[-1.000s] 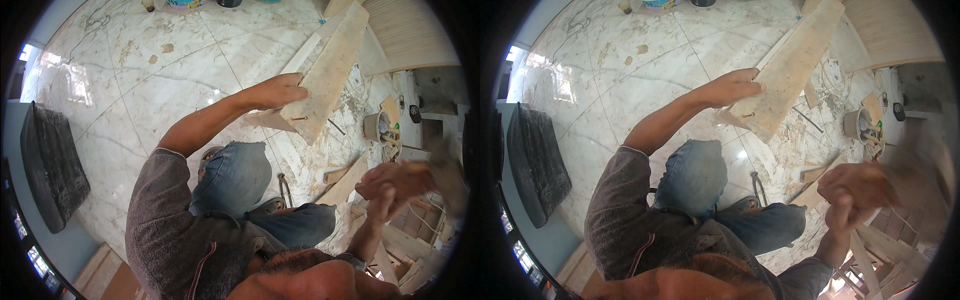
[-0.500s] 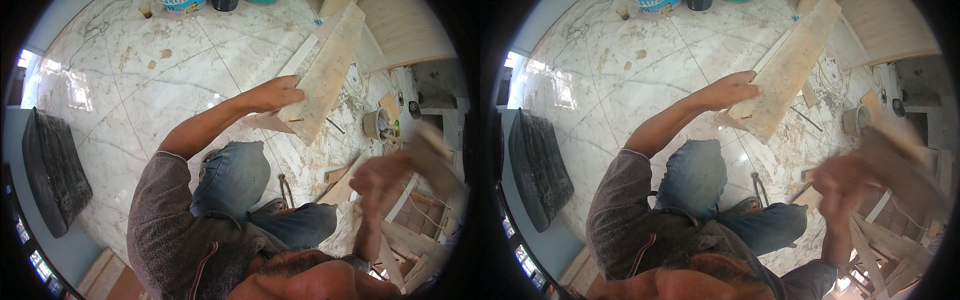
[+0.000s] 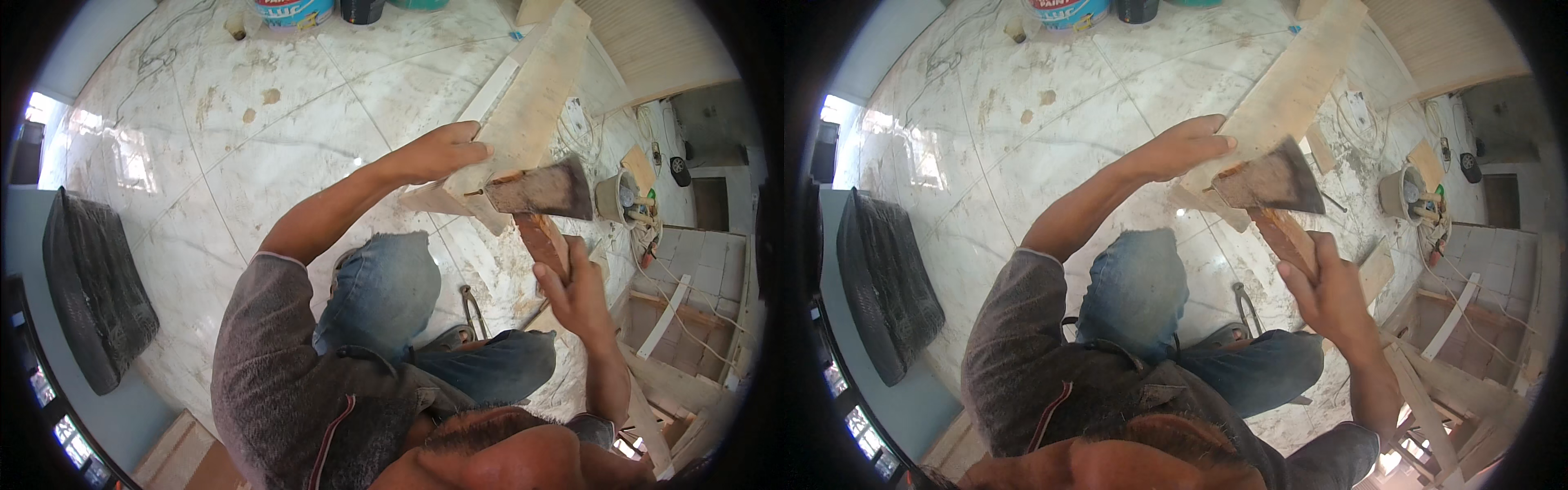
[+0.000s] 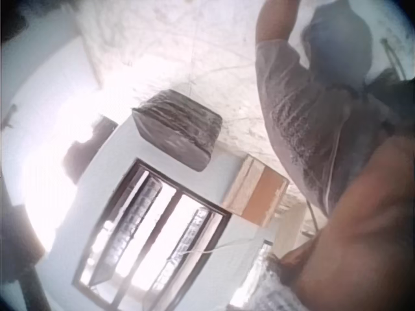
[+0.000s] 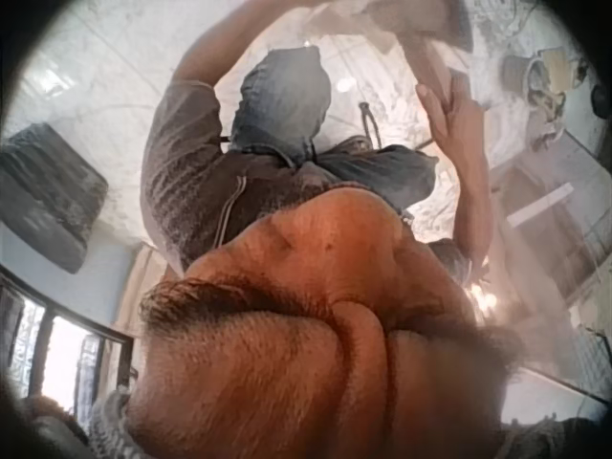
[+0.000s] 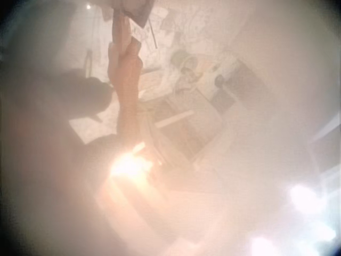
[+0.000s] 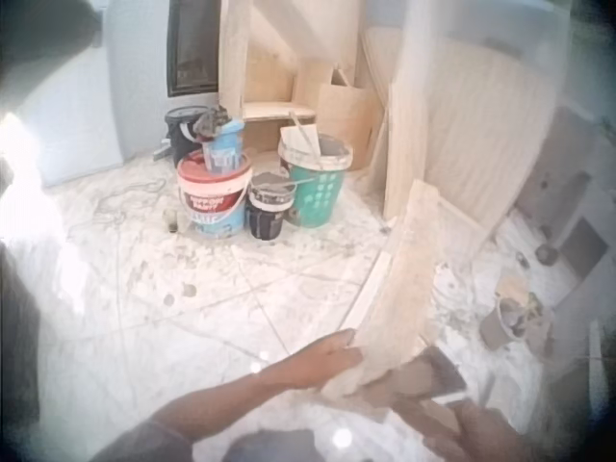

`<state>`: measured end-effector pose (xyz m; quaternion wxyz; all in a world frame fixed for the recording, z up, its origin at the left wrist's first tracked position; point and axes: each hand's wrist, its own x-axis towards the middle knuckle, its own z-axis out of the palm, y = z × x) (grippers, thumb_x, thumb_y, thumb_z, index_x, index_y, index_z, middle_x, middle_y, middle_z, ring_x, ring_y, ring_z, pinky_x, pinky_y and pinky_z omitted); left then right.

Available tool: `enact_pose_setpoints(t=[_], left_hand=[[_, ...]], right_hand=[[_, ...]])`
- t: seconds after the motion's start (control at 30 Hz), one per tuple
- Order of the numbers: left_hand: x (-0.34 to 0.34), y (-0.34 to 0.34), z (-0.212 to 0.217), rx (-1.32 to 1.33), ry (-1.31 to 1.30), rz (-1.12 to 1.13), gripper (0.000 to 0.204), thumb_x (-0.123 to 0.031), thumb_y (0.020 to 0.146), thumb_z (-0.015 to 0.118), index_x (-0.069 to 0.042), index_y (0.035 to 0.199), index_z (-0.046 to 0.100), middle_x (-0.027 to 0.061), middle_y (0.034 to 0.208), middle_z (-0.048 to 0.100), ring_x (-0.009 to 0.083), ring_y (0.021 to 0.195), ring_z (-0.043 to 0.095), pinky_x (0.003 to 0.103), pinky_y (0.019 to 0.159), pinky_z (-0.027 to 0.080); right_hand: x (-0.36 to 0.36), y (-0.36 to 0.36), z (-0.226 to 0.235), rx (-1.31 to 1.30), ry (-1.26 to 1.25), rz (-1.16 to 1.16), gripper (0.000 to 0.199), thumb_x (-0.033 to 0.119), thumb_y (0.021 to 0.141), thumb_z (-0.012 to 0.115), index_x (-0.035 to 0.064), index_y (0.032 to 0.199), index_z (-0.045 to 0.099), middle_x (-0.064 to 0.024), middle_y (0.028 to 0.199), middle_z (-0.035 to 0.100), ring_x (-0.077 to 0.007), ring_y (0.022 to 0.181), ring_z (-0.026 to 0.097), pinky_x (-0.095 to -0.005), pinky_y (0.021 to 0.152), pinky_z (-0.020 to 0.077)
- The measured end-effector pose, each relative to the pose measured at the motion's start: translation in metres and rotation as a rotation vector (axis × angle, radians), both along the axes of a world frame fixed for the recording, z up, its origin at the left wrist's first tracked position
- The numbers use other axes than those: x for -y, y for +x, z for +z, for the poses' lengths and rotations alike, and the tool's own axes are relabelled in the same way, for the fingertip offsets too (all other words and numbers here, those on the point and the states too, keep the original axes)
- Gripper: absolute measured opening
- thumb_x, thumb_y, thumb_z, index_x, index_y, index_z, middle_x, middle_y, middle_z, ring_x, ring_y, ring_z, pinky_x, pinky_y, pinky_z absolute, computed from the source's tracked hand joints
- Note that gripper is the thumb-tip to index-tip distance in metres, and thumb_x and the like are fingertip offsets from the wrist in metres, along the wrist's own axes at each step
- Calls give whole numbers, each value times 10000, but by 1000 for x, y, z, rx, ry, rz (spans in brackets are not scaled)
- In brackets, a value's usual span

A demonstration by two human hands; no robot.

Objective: The person assembles a wooden frame by positioning a wooden board against a frame, sawing a portion of the board, and using a hammer and chisel to fine-tune the joint before hammering nails to secure the pieces together.

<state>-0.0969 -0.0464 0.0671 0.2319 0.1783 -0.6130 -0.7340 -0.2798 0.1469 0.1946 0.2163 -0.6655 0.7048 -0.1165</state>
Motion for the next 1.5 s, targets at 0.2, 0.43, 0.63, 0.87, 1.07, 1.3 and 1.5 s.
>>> enact_pose_setpoints(t=[0.2,0.43,0.63,0.87,1.07,1.3,1.5], left_hand=[[6,-5,-15,114,-8,13,410,-288,933,510,38,1181,521,89,1053,580,137,982,521,284,852,425],[5,3,-10,118,16,34,424,-310,930,512,37,1173,523,96,1061,576,150,1000,519,296,867,416],[3,-9,-15,118,11,19,413,-309,927,518,36,1152,533,91,1041,579,132,983,514,285,832,426],[7,7,-21,115,22,48,398,-307,931,507,38,1126,540,88,1027,577,126,946,517,281,818,428],[3,-13,-19,83,54,3,387,-305,930,511,33,1117,550,75,1016,575,120,935,513,278,810,428],[4,0,-18,105,-20,46,394,-303,930,506,31,1136,545,76,1029,565,131,938,508,279,822,418],[2,-4,-19,135,-24,46,398,-313,932,498,31,1127,541,78,1026,555,132,943,494,284,824,410]], right_hand=[[-20,-16,16,472,-372,-63,311,240,891,592,-30,1031,531,-182,727,620,-341,683,633,-400,617,482],[0,12,-3,56,-106,-84,325,312,904,544,-7,893,601,-139,699,632,-267,646,609,-359,615,474],[-28,-24,12,399,-506,-63,190,67,830,521,-33,680,582,-193,713,624,-296,624,578,-356,672,455],[-8,-9,-10,170,-202,-48,299,225,892,583,13,1091,510,-91,688,581,-187,544,546,-300,541,470],[-19,-25,-5,64,-326,62,297,233,882,584,42,1103,540,-179,825,622,-309,783,604,-370,750,475],[-11,-14,13,471,-307,-108,349,222,893,582,-44,1103,501,-201,846,629,-244,822,635,-361,719,490],[-2,-19,-6,94,-47,63,228,214,889,588,28,1014,546,-213,762,586,-291,757,618,-344,690,499]])
